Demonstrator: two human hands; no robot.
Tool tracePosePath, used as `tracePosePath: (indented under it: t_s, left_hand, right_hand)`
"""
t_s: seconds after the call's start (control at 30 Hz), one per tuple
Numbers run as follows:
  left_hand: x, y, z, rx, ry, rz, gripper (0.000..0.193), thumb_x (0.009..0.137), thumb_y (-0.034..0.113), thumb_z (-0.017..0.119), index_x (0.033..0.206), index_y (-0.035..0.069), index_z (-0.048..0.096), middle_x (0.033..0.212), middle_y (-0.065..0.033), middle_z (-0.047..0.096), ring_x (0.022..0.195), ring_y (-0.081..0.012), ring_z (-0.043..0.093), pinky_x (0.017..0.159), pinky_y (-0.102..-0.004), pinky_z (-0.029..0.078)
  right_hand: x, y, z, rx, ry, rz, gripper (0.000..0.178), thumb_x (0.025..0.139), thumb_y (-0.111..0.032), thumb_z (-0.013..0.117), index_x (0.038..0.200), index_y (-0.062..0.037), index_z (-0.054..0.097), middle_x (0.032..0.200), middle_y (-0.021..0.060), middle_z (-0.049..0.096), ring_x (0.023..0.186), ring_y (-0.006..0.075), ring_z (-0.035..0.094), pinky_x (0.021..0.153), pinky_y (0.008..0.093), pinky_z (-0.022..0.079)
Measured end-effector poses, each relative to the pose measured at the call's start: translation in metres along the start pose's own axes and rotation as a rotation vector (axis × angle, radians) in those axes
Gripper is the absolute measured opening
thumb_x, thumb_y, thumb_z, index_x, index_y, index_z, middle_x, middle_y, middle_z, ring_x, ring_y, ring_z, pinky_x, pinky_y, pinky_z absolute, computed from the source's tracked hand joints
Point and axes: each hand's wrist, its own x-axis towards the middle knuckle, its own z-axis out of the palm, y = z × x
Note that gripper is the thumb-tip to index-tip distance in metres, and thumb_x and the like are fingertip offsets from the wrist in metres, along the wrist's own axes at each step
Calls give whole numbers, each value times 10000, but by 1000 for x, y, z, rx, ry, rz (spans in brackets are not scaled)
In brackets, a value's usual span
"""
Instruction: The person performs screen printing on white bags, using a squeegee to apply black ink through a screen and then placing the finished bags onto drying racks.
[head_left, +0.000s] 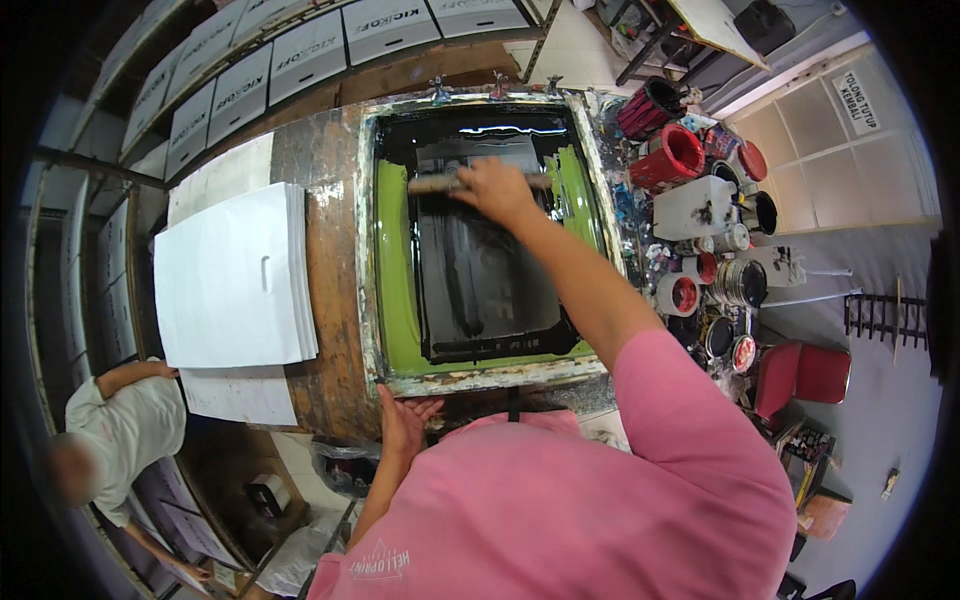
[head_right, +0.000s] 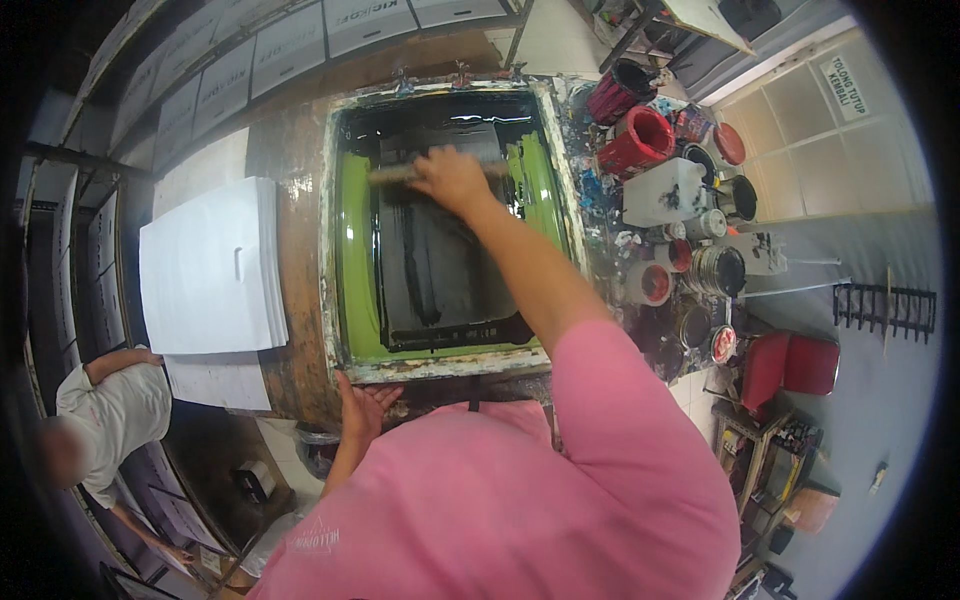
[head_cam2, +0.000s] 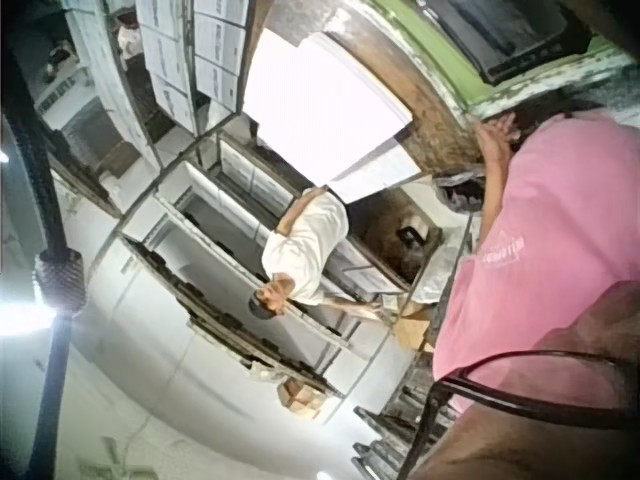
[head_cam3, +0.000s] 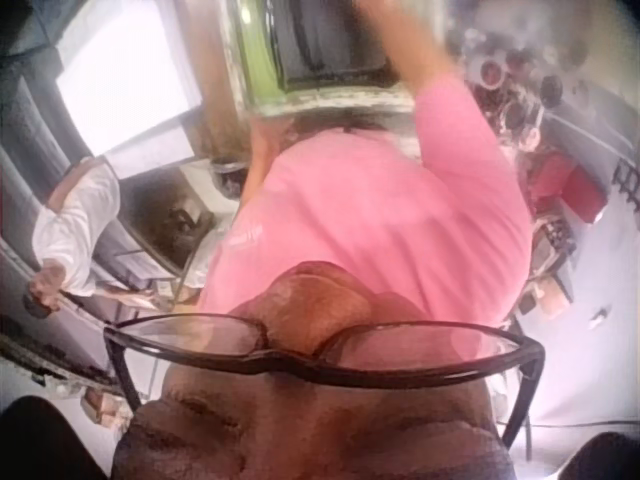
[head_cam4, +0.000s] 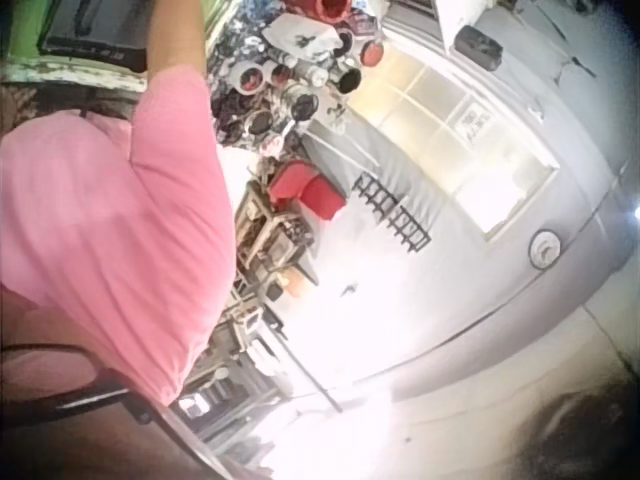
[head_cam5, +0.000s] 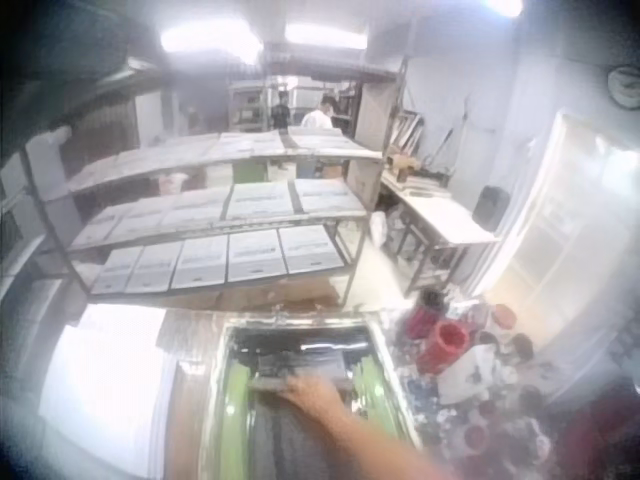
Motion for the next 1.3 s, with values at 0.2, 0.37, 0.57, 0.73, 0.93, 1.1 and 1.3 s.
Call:
tracePosePath:
  t_s: [0.2,0.37,0.57,0.73,0.93,1.1,1.3]
  left_hand:
    - [1,-2,-3,-51,-67,11,1052,977,842,378,1559,-31,303,1464,-316,492,1358,-438,535,1158,-559,454]
    - [6,-2,-8,-45,-144,-2,996,991,828,374,1518,-16,400,1400,-255,578,1314,-382,592,1142,-507,477]
    - [22,-6,-17,-71,-269,-61,1176,910,898,442,1585,-50,269,1550,-299,421,1427,-415,481,1191,-502,439]
    - [26,-12,-14,-213,-111,-140,1184,896,907,457,1583,-41,282,1539,-281,435,1397,-405,506,1185,-487,432]
    - [36,-13,-7,-134,-109,-185,1265,875,945,414,1590,-84,244,1565,-303,392,1450,-423,433,1207,-501,395]
    - [43,-14,-10,-59,-48,-193,1310,868,958,402,1601,-106,184,1563,-305,374,1419,-430,446,1191,-492,411]
    - [46,-25,-20,-28,-30,-211,1377,862,968,386,1644,-59,-94,1586,-373,253,1396,-413,463,1180,-505,413]
  right_hand:
    - [-148,-97,-44,100,-16,-7,413,844,-372,807,1157,-127,692,1035,71,661,1011,306,642,788,455,575]
    - [-224,-146,-71,136,-98,-7,440,826,-375,823,1167,-123,704,997,69,654,966,303,652,756,439,584]
    - [-212,-138,-79,170,-121,76,426,947,-548,678,1080,-144,706,971,76,694,983,293,685,760,455,586]
    - [-236,-154,-63,231,-272,46,405,939,-517,691,1081,-138,720,987,87,706,991,319,688,784,477,576]
    - [-262,-156,-26,168,-240,-4,441,870,-394,778,1216,-139,682,1051,86,664,1034,321,653,831,464,577]
    - [-197,-117,5,81,-59,-81,498,862,-308,781,1285,-80,651,1092,97,630,1047,314,603,960,502,512]
    - [-70,-46,19,35,-8,-68,453,851,-327,797,1226,-112,662,1084,68,635,1038,302,617,874,462,546]
